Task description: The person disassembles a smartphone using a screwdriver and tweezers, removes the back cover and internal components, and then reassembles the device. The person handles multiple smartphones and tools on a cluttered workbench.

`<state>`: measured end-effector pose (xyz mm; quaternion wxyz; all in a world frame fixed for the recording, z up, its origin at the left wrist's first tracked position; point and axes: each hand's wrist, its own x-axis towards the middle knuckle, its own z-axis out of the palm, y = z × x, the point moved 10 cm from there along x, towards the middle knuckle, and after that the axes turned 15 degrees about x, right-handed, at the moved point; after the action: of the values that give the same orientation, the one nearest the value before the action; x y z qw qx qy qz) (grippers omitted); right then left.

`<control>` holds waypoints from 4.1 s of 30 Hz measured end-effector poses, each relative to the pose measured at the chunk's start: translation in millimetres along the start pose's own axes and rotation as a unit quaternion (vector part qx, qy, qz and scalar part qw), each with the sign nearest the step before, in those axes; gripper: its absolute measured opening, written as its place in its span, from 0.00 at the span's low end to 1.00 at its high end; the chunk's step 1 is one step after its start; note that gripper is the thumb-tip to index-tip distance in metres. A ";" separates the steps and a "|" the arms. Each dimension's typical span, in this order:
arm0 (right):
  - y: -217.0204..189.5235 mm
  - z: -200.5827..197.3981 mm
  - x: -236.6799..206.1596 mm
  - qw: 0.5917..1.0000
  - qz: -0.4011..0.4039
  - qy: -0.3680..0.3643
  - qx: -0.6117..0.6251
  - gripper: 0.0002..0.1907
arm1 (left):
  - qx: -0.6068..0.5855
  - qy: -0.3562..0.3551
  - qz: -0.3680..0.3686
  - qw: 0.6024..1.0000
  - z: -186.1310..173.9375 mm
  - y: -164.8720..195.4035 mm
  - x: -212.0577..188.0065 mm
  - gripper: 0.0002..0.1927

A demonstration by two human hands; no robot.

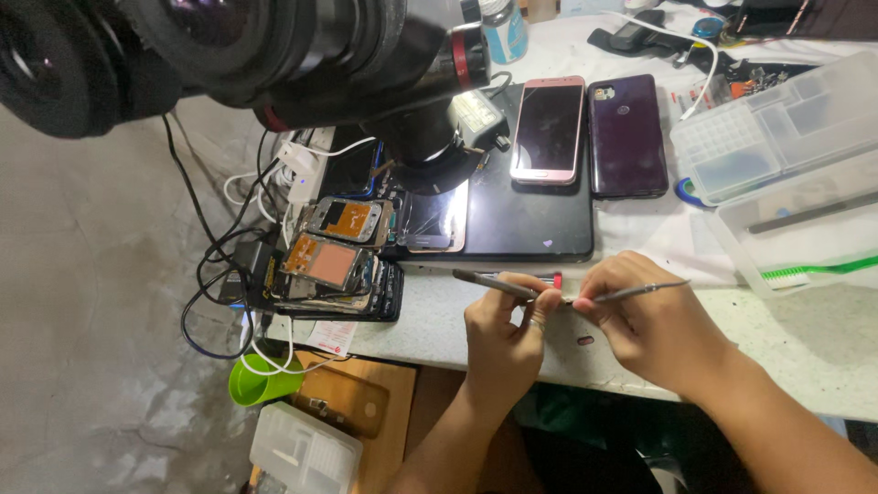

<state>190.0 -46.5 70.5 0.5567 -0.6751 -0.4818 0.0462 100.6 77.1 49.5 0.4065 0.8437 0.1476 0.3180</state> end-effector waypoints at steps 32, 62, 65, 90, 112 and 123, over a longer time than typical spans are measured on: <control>1.9 -2.8 -1.1 1.000 0.009 0.011 0.018 0.11 | 0.051 0.085 0.250 0.963 -28.7 28.6 -29.6 0.09; 1.2 -3.7 -4.6 1.000 0.007 0.015 0.015 0.10 | 0.269 -0.129 0.113 0.948 1.7 53.3 26.8 0.07; -2.6 -2.5 -3.2 1.000 -0.012 0.008 0.003 0.10 | 0.247 -0.156 0.079 0.953 0.9 44.3 37.3 0.07; 3.4 -2.8 4.3 1.000 0.001 0.011 0.011 0.10 | 0.024 0.004 0.181 0.983 -14.1 22.3 2.2 0.05; 14.2 -5.3 -5.5 0.996 0.056 -0.005 0.073 0.06 | 0.110 0.066 0.179 0.975 -5.6 40.2 -16.6 0.06; -0.1 -4.8 -5.9 0.999 -0.015 0.022 0.036 0.08 | 0.147 0.080 0.203 0.965 -6.6 56.1 -18.2 0.05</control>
<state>189.6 -54.0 69.6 0.5919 -0.6483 -0.4772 0.0400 82.0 36.7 88.7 0.1914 0.8781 0.0502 0.4355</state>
